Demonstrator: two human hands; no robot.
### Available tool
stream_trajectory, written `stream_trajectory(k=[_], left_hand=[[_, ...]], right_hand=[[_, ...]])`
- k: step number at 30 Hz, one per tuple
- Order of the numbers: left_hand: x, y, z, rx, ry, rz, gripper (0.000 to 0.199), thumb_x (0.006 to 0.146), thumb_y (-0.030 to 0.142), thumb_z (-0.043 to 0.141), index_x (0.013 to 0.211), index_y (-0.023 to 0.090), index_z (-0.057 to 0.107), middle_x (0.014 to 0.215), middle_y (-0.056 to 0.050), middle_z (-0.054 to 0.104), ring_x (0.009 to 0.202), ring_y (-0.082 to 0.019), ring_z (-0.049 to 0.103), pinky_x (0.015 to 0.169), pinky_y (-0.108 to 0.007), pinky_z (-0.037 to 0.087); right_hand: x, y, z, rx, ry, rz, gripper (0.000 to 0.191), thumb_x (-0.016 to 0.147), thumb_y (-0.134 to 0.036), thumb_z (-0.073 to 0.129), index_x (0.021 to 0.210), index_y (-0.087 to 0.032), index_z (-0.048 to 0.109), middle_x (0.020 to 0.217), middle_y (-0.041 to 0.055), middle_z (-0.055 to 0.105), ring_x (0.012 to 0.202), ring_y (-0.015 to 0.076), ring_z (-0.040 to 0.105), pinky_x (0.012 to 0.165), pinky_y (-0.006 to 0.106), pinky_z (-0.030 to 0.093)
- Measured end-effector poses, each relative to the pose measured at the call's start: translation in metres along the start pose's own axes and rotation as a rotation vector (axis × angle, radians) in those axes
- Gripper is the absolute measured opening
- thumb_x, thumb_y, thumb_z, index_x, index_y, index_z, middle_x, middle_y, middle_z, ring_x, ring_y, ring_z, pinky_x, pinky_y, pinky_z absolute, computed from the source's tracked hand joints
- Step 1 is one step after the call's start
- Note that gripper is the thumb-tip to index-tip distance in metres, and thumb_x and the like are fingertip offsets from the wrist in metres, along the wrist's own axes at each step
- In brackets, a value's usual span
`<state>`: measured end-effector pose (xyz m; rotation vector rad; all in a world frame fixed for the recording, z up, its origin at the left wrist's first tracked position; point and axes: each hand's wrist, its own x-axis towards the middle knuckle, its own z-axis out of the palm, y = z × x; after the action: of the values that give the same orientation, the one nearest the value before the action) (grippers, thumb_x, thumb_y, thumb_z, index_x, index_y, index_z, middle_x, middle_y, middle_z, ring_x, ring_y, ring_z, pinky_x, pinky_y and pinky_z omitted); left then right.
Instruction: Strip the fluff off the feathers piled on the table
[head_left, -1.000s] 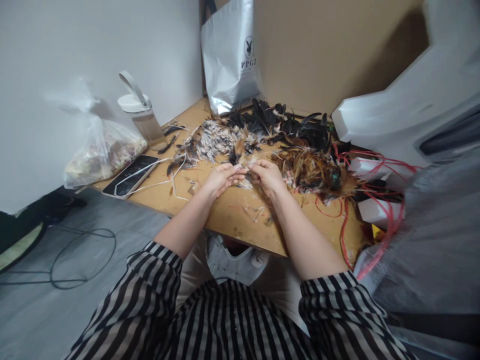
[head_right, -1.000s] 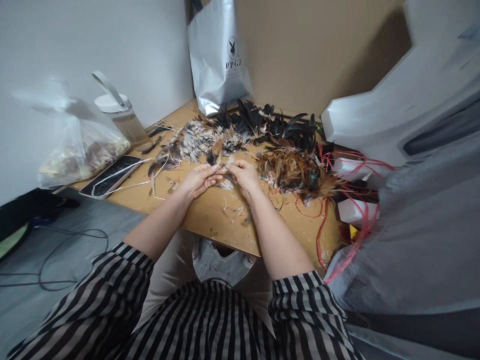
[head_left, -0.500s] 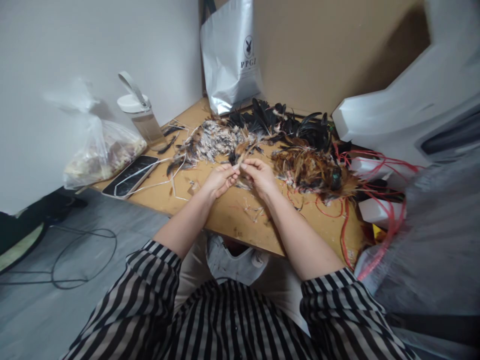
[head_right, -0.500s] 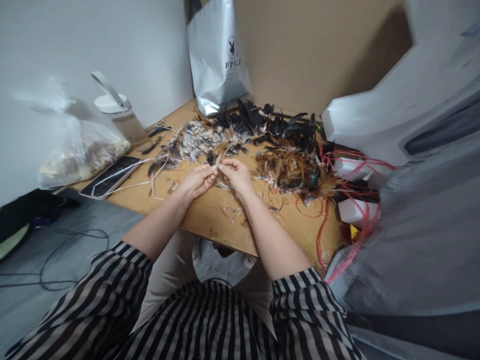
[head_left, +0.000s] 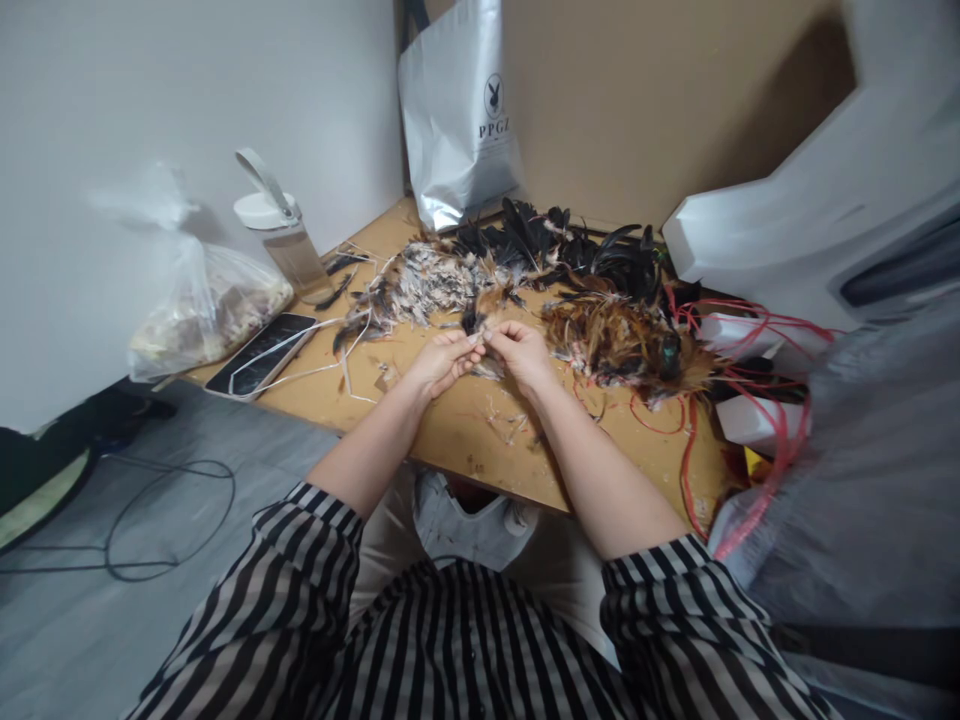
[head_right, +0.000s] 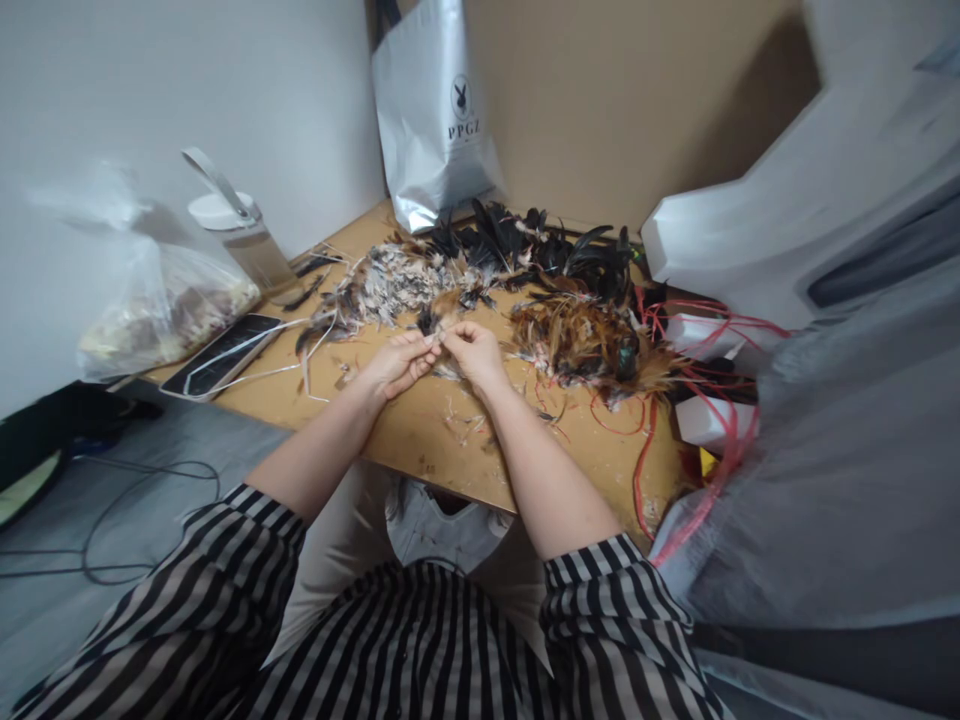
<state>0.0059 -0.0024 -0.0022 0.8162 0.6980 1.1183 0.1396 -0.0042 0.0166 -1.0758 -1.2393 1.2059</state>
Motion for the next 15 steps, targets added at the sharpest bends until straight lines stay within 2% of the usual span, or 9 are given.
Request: stream_trajectory(k=[6, 8, 11, 13, 15], left_hand=[[-0.001, 0.001, 0.003, 0.078, 0.02, 0.021, 0.016, 0.064, 0.02, 0.069, 0.068, 0.008, 0.059, 0.061, -0.003, 0.062, 0.05, -0.004, 0.054, 0.048, -0.012, 0.042], [-0.003, 0.001, 0.005, 0.131, 0.035, 0.03, 0.018, 0.062, 0.021, 0.071, 0.066, 0.008, 0.059, 0.06, -0.003, 0.061, 0.049, -0.004, 0.054, 0.047, -0.013, 0.042], [-0.004, 0.002, 0.006, 0.178, 0.064, 0.049, 0.02, 0.061, 0.023, 0.071, 0.064, 0.008, 0.059, 0.057, -0.002, 0.06, 0.047, -0.004, 0.053, 0.045, -0.014, 0.041], [-0.003, 0.003, 0.005, 0.163, 0.084, 0.067, 0.02, 0.061, 0.024, 0.071, 0.063, 0.008, 0.059, 0.058, -0.003, 0.061, 0.046, -0.004, 0.052, 0.043, -0.013, 0.039], [-0.002, 0.003, 0.003, 0.117, 0.107, 0.083, 0.019, 0.062, 0.023, 0.07, 0.065, 0.009, 0.059, 0.062, -0.003, 0.062, 0.048, -0.004, 0.053, 0.043, -0.013, 0.039]], right_hand=[[0.003, 0.007, 0.003, -0.102, 0.104, -0.125, 0.021, 0.061, -0.034, 0.061, 0.063, -0.015, 0.054, 0.056, -0.0036, 0.052, 0.051, 0.0072, 0.043, 0.052, 0.02, 0.035], [0.002, 0.006, 0.003, -0.102, 0.084, -0.133, 0.021, 0.062, -0.035, 0.061, 0.064, -0.015, 0.055, 0.057, -0.0027, 0.053, 0.052, 0.0077, 0.044, 0.053, 0.021, 0.036], [0.002, 0.0, -0.002, -0.093, -0.001, -0.063, 0.025, 0.061, -0.039, 0.061, 0.066, -0.015, 0.058, 0.056, -0.0021, 0.054, 0.05, 0.0078, 0.044, 0.051, 0.021, 0.035], [0.002, -0.005, -0.011, -0.177, -0.04, -0.017, 0.028, 0.061, -0.04, 0.061, 0.069, -0.014, 0.061, 0.054, -0.0021, 0.054, 0.047, 0.0072, 0.042, 0.049, 0.021, 0.034], [0.004, -0.009, -0.023, -0.353, -0.055, -0.011, 0.029, 0.061, -0.04, 0.061, 0.07, -0.013, 0.063, 0.054, -0.0015, 0.055, 0.047, 0.007, 0.041, 0.048, 0.021, 0.032]])
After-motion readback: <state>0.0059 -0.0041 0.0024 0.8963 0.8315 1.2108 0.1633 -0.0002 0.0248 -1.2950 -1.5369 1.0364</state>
